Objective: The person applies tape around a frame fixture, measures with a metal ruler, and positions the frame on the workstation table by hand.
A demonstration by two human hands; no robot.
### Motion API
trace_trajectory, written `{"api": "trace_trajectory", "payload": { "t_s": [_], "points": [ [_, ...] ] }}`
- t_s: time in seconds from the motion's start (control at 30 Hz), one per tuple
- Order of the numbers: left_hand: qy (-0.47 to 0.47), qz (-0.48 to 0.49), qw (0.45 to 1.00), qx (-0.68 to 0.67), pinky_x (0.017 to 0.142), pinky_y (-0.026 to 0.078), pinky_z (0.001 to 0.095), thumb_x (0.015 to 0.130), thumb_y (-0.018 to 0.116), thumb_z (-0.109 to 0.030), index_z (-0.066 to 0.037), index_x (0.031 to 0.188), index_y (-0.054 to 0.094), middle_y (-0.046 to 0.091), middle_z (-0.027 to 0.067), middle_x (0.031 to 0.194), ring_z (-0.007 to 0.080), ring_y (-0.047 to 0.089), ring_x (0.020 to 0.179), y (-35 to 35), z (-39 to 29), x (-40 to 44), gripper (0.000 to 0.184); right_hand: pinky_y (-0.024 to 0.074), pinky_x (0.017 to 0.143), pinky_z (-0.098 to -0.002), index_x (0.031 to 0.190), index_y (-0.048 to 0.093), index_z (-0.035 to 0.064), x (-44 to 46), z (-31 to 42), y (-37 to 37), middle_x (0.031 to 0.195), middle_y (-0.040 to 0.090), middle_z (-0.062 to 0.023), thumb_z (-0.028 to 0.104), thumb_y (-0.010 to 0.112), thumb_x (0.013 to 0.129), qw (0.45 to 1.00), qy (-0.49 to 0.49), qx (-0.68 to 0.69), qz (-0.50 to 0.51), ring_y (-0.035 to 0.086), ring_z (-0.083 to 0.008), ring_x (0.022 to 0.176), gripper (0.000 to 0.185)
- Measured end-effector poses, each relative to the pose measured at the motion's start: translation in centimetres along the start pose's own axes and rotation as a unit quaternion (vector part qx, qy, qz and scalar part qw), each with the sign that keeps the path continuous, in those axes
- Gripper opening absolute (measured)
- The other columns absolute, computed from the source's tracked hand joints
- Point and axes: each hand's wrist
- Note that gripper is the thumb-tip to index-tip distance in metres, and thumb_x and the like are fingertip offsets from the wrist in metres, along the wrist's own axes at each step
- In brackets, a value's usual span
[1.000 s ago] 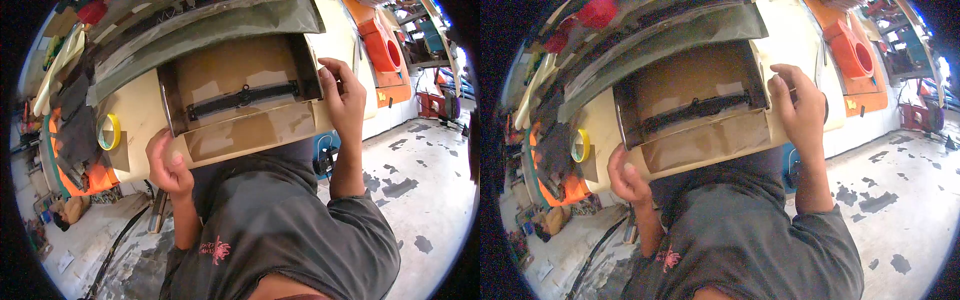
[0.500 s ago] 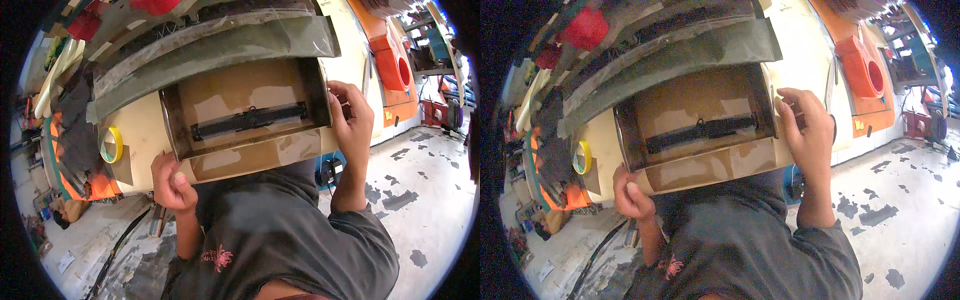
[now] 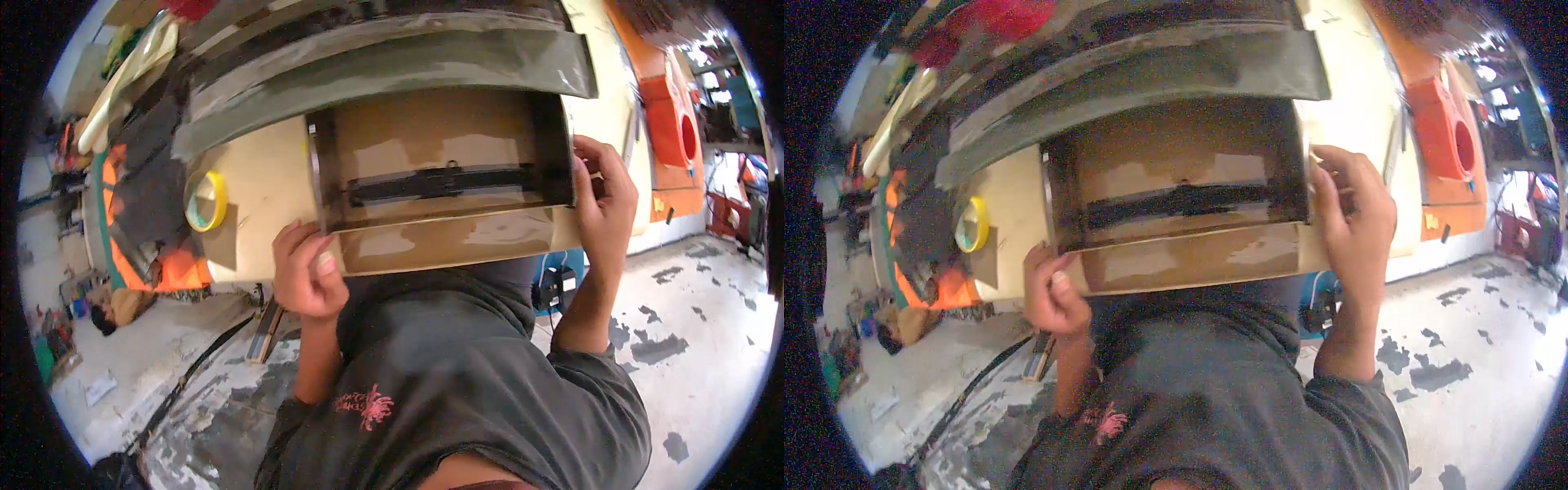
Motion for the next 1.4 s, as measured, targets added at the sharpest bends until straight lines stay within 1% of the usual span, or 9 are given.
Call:
{"api": "trace_trajectory", "payload": {
  "t_s": [0.33,0.43,0.7,0.87,0.9,1.0,1.17,1.23,1.4],
  "points": [
    [0.046,0.0,0.999,-0.024,0.097,0.057,0.0509,0.094,0.071,-0.014,-0.002,0.105,0.075,0.076,0.0146,0.102,0.0362,0.071,0.098,0.0,0.1,0.9,0.017,0.0573,0.083,-0.032,0.125,0.073,0.0029,0.0,-0.9,-0.2,0.11,0.074,-0.0106,0.008,0.063,0.105,1.0,-0.013,-0.016,0.02,0.071,-0.0179,0.099,0.023],
    [0.042,0.002,0.998,-0.045,0.1,0.056,0.052,0.098,0.068,-0.014,-0.003,0.105,0.076,0.077,0.0155,0.104,0.038,0.072,0.1,0.0,0.1,0.9,0.016,0.0577,0.085,-0.0352,0.127,0.072,0.0024,0.2,-1.4,-0.2,0.117,0.076,-0.0116,0.011,0.061,0.106,0.999,-0.001,-0.022,0.027,0.073,-0.0205,0.103,0.025],
    [0.06,-0.038,0.995,-0.064,0.101,0.056,0.0519,0.096,0.07,-0.012,-0.004,0.106,0.075,0.077,0.0135,0.104,0.0369,0.071,0.101,0.1,0.2,0.8,0.013,0.0563,0.087,-0.0358,0.128,0.072,0.0019,0.5,-2.6,-0.2,0.114,0.076,-0.0123,0.013,0.061,0.105,0.999,-0.022,-0.024,0.024,0.072,-0.0198,0.101,0.027],
    [0.055,-0.04,0.995,-0.068,0.101,0.055,0.0517,0.098,0.07,-0.012,-0.005,0.108,0.074,0.076,0.0139,0.105,0.0367,0.071,0.102,0.2,0.2,0.5,0.013,0.0533,0.089,-0.0295,0.126,0.07,-0.004,0.4,-1.1,-0.7,0.107,0.075,-0.0098,0.011,0.062,0.107,0.999,-0.008,-0.005,0.05,0.067,-0.0144,0.096,0.025],
    [0.061,-0.048,0.995,-0.069,0.101,0.055,0.0517,0.098,0.07,-0.012,-0.005,0.108,0.074,0.076,0.0139,0.105,0.0367,0.071,0.102,0.1,0.1,0.4,0.013,0.0544,0.09,-0.0347,0.126,0.072,0.0008,0.7,-2.5,-0.6,0.108,0.076,-0.0121,0.018,0.062,0.106,0.999,-0.029,-0.007,0.045,0.071,-0.0207,0.098,0.028],
    [0.057,-0.037,0.996,-0.061,0.101,0.055,0.0497,0.098,0.071,-0.013,-0.004,0.109,0.074,0.076,0.0143,0.106,0.0363,0.071,0.104,-0.3,-0.1,0.5,0.014,0.0543,0.086,-0.0336,0.125,0.072,-0.0004,0.8,-2.7,-0.3,0.105,0.075,-0.0124,0.017,0.061,0.107,0.998,-0.047,0.009,0.032,0.069,-0.0187,0.094,0.027],
    [-0.022,-0.046,0.991,-0.127,0.101,0.055,0.043,0.101,0.068,-0.016,-0.003,0.111,0.074,0.076,0.0148,0.11,0.0333,0.072,0.108,-2.2,-0.2,0.6,0.017,0.0539,0.084,-0.0326,0.124,0.071,-0.0012,0.6,-1.8,-0.7,0.105,0.075,-0.0125,0.016,0.06,0.107,0.998,-0.008,0.015,0.061,0.069,-0.0178,0.094,0.026],
    [-0.015,-0.103,0.989,-0.103,0.097,0.055,0.0418,0.102,0.068,-0.014,-0.001,0.111,0.073,0.075,0.0151,0.108,0.0326,0.071,0.107,-3.8,0.4,1.2,0.016,0.0537,0.084,-0.0323,0.124,0.071,-0.0013,0.7,-1.9,-0.7,0.104,0.075,-0.0123,0.015,0.06,0.107,0.998,0.0,0.004,0.068,0.069,-0.0176,0.093,0.026],
    [-0.205,-0.281,0.936,-0.05,0.1,0.054,0.0401,0.104,0.07,-0.02,0.0,0.124,0.068,0.072,0.0135,0.123,0.0287,0.068,0.115,-9.6,6.2,2.5,0.028,0.0535,0.087,-0.0325,0.127,0.071,0.0003,0.7,-2.1,-0.7,0.104,0.075,-0.0113,0.015,0.061,0.107,0.998,-0.029,-0.002,0.056,0.069,-0.0182,0.097,0.026]
  ]
}}
Point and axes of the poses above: each hand's wrist, its own x-axis towards the middle knuckle, its own y-axis out of the palm, z = x × y
